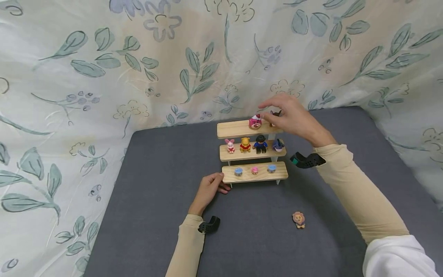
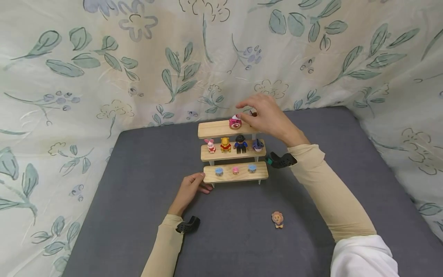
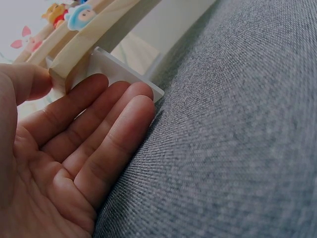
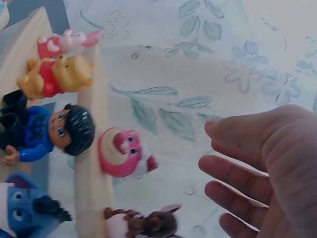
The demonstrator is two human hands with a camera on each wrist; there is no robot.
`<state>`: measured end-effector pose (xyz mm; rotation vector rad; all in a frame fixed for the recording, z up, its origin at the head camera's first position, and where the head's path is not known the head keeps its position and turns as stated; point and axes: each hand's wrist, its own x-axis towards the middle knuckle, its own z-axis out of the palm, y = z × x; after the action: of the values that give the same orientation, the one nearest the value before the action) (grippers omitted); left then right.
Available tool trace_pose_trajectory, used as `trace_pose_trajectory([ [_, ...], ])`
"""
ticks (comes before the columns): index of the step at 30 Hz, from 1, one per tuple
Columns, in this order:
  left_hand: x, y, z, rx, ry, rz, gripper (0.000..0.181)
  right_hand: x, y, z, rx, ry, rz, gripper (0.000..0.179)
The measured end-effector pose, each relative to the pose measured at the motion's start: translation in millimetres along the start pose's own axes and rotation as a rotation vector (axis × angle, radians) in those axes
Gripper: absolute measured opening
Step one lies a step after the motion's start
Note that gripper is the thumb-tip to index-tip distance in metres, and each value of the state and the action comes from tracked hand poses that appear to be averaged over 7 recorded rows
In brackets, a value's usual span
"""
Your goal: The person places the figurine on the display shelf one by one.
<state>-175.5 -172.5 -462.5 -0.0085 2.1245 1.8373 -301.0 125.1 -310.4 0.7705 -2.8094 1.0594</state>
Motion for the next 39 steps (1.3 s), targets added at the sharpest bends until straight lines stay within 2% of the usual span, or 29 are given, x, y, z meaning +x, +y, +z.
trace_pose_trajectory([
  [5,8.9,-12.3,-4.1,0.001,-0.029,-0.023,0.036,-4.8,-12,-6,-0.002,0.023,-0.012,0.029],
  [9,13.3,-21.5,-4.7,0.0,-0.02,-0.016,0.037,-7.7,-20,-9,0.002,0.027,-0.036,0.028],
  [15,13.4,-22.4,-5.0,-0.011,0.004,-0.006,0.039,-14.9,-24,-12,0.012,0.015,-0.047,0.029],
  [24,11.7,-19.8,-6.2,0.002,0.003,0.004,0.041,-30.3,-21,-14,0.011,-0.014,-0.09,0.028],
  [32,10.6,-17.8,-6.7,0.0,-0.006,0.005,0.041,-51.1,-23,-12,0.032,-0.053,0.061,0.03],
  [39,11.5,-15.8,-7.9,-0.001,-0.01,-0.005,0.039,-67.6,-19,-11,0.052,-0.099,0.102,0.028],
])
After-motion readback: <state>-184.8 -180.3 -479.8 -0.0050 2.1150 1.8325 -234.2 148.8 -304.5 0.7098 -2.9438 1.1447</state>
